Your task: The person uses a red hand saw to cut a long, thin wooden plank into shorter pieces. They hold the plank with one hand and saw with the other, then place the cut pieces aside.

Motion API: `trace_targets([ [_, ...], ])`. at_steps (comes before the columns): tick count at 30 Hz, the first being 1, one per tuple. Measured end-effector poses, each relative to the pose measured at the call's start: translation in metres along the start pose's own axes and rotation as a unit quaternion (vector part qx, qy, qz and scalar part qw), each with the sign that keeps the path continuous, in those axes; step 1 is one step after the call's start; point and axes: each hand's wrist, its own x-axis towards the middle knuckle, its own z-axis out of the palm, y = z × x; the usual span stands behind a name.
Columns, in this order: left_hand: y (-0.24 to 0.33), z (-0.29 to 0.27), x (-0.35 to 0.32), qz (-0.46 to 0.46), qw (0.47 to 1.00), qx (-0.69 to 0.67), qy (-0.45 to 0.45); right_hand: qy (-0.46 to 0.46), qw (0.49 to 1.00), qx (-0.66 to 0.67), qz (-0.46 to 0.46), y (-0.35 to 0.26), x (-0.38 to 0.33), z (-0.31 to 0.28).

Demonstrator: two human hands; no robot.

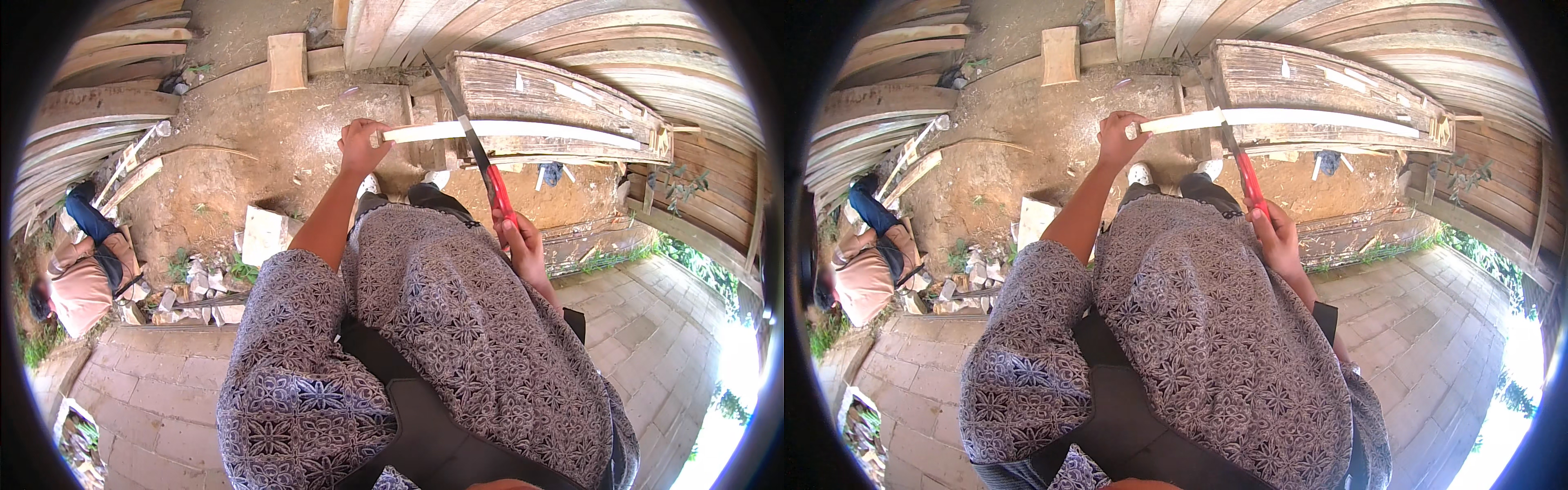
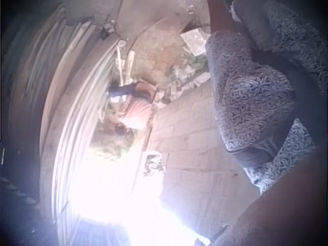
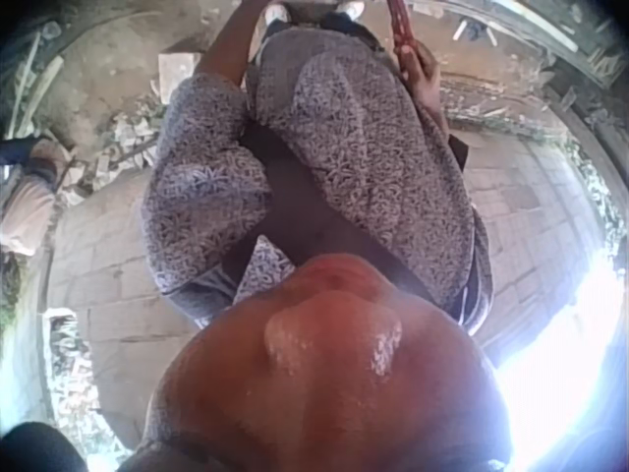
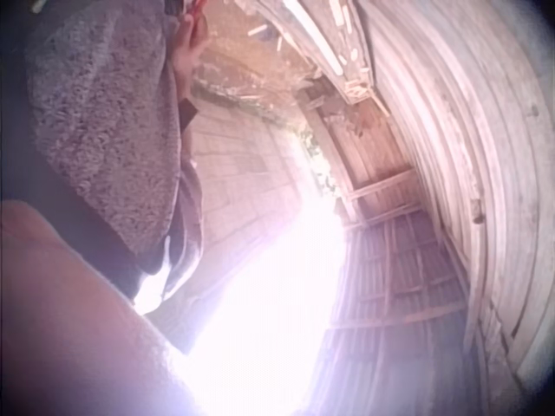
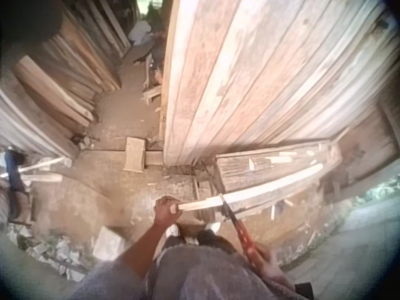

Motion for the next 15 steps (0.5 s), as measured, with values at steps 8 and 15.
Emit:
trace_targets([
  [8,-0.015,0.01,0.0,-0.003,0.998,-0.07,0.002,-0.011,1.0,-0.019,0.003,-0.004,0.003,-0.001],
  [15,-0.016,0.007,0.001,0.009,0.994,-0.109,0.004,-0.013,1.0,-0.018,0.001,-0.001,0.006,0.0],
])
